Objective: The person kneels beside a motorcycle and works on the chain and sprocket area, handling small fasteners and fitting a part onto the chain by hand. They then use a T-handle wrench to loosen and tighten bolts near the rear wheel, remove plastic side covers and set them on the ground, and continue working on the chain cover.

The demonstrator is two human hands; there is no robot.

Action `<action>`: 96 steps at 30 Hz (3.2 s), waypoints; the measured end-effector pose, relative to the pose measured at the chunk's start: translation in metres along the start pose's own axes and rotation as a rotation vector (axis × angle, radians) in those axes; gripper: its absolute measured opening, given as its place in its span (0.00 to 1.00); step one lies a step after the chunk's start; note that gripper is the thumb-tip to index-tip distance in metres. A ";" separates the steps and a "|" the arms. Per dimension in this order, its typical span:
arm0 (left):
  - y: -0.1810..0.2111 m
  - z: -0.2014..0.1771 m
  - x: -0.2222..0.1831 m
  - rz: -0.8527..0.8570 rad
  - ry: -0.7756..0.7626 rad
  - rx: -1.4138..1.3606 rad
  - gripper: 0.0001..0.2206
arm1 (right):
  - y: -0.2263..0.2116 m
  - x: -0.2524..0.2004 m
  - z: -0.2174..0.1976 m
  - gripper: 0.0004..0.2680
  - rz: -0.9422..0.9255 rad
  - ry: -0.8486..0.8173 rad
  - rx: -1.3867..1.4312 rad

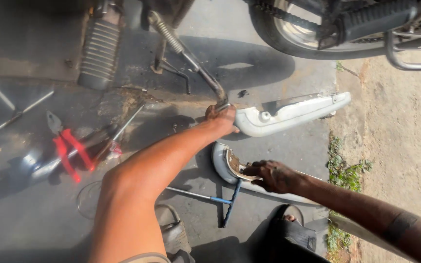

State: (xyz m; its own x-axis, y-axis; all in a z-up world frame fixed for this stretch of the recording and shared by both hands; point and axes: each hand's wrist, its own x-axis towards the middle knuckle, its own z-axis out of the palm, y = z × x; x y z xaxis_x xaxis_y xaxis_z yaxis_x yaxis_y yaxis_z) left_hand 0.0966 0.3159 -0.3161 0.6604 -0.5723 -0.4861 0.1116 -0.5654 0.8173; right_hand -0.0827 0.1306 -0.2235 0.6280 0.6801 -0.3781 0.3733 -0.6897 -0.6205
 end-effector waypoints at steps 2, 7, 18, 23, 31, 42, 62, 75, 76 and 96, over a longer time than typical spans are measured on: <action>0.005 0.033 0.045 -0.071 0.004 0.346 0.51 | 0.024 -0.035 -0.042 0.13 0.282 -0.060 -0.275; 0.009 0.058 0.064 -0.136 0.210 0.263 0.38 | 0.106 -0.090 -0.087 0.14 0.648 -0.260 -0.544; 0.124 0.081 -0.025 0.199 0.309 0.333 0.14 | 0.164 -0.104 -0.130 0.46 0.383 0.256 -0.697; 0.247 0.077 -0.078 0.518 0.375 0.524 0.13 | 0.217 -0.148 -0.119 0.42 0.008 0.841 -0.650; 0.370 0.117 -0.099 0.731 0.471 0.631 0.11 | 0.216 -0.219 -0.130 0.41 0.028 1.351 -0.609; 0.502 0.086 -0.097 1.502 0.797 0.449 0.14 | 0.256 -0.321 -0.173 0.47 0.277 1.800 -0.639; 0.486 -0.017 -0.086 0.626 0.715 0.304 0.10 | 0.204 -0.405 -0.304 0.20 0.395 2.392 1.965; 0.510 -0.014 -0.004 0.659 0.968 -0.057 0.11 | 0.240 -0.396 -0.376 0.27 0.027 2.002 2.227; 0.517 -0.015 -0.004 0.678 0.976 -0.084 0.12 | 0.241 -0.386 -0.386 0.29 -0.084 1.955 2.228; 0.500 -0.046 0.051 1.024 0.817 0.000 0.11 | 0.239 -0.306 -0.400 0.26 0.042 1.653 1.551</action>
State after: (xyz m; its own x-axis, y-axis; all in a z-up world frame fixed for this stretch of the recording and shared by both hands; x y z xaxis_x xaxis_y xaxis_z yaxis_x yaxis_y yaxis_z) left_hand 0.2201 0.0307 0.0819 0.7017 -0.2164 0.6788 -0.7068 -0.0918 0.7014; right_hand 0.0875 -0.3413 0.0185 0.7582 -0.6222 -0.1947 0.2180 0.5234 -0.8237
